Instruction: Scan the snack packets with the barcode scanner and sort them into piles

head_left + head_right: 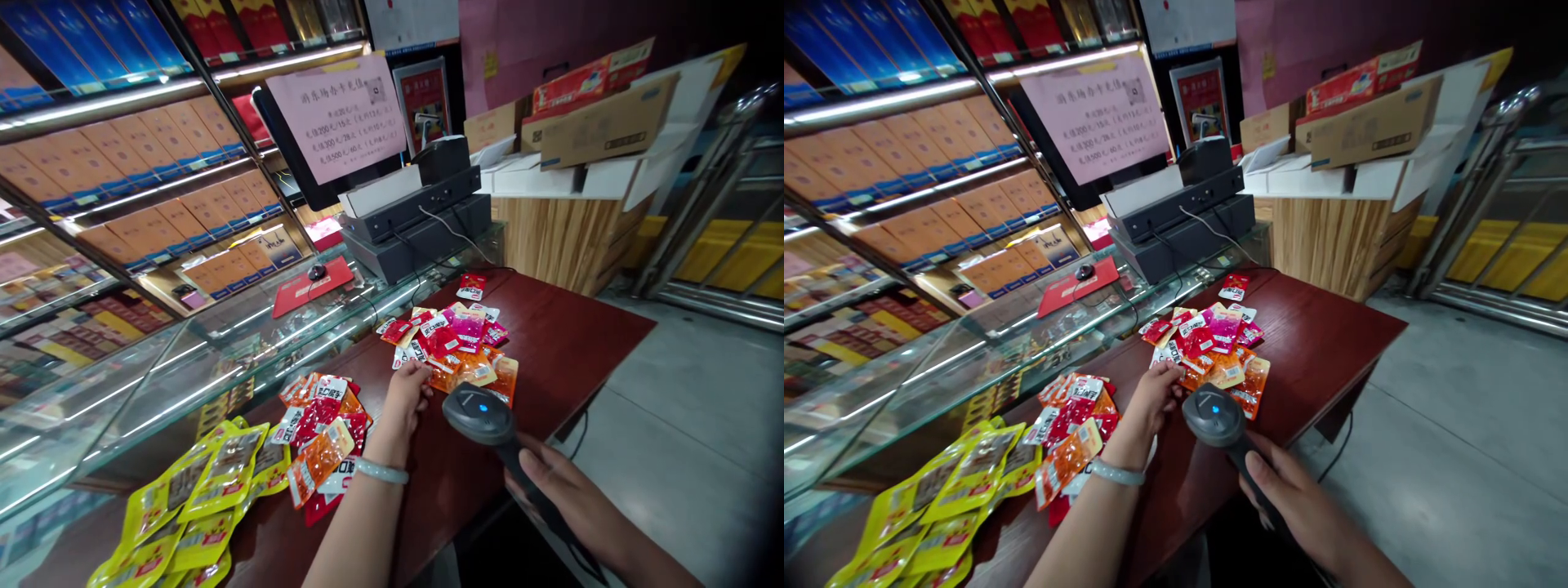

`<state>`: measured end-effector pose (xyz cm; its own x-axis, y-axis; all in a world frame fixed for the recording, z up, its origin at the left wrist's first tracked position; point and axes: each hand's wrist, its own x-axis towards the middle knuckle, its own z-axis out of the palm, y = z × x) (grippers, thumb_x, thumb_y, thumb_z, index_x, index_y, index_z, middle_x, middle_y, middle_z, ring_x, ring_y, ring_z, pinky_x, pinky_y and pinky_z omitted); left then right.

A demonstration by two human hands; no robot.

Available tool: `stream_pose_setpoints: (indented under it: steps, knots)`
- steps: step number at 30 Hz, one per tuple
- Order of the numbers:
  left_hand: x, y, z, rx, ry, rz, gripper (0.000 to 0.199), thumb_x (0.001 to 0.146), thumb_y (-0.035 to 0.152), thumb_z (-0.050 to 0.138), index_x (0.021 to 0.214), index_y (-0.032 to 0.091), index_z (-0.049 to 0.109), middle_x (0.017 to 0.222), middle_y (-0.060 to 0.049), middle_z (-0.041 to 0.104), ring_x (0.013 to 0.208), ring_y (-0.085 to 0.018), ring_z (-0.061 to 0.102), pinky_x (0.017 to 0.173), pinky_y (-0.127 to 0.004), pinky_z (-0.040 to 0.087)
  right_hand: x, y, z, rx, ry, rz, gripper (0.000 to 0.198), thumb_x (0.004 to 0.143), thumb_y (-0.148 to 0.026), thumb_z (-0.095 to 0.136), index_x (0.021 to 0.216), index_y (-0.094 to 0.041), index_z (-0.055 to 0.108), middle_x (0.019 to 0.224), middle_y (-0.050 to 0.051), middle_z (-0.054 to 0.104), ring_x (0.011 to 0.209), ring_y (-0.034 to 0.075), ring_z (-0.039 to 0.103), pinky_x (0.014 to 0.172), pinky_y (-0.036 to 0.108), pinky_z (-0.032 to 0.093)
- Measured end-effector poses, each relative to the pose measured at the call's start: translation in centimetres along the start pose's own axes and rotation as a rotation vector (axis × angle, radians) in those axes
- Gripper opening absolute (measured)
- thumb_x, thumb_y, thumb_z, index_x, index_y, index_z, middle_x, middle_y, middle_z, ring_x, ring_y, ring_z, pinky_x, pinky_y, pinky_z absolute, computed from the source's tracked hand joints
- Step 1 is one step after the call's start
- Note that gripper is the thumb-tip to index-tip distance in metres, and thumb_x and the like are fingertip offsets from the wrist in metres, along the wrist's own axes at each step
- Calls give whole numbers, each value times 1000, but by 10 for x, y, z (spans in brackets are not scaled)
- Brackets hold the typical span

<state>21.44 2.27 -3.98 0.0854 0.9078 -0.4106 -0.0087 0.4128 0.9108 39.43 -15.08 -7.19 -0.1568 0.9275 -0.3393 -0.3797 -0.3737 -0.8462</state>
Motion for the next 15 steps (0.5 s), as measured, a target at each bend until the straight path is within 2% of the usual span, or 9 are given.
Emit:
stream_pose_setpoints:
  steps: [3, 6, 8, 15]
  knots:
    - [-6, -2, -5, -60, 18, -29, 25, 77, 30, 70, 84, 18, 50, 63, 2, 62, 41, -9, 58, 32, -14, 23, 1, 0, 3, -1, 23, 17, 73, 76, -71, 67, 128, -19, 62, 62, -3, 54, 53, 12, 47, 51, 24, 34]
    - [-8, 5, -2, -156, -40, -121, 24, 82, 29, 69, 91, 14, 54, 78, -6, 71, 47, -11, 64, 35, -16, 37, 1, 0, 4, 12, 72, 14, 74, 75, -71, 68, 128, -20, 62, 62, -3, 55, 54, 12, 48, 51, 23, 34]
    - [-6, 11, 4, -195, -72, -190, 23, 85, 29, 67, 95, 10, 57, 77, -10, 72, 49, -11, 66, 39, -16, 43, 0, -2, 3, 9, 71, 1, 73, 75, -70, 68, 127, -19, 62, 61, -3, 55, 54, 12, 48, 51, 23, 34]
    - [12, 20, 31, -225, -118, -289, 16, 92, 23, 57, 93, 7, 58, 67, -9, 71, 47, -12, 64, 39, -15, 42, -2, -11, 7, -43, 116, -28, 72, 70, -73, 70, 117, -19, 66, 59, -2, 56, 49, 12, 48, 47, 23, 34]
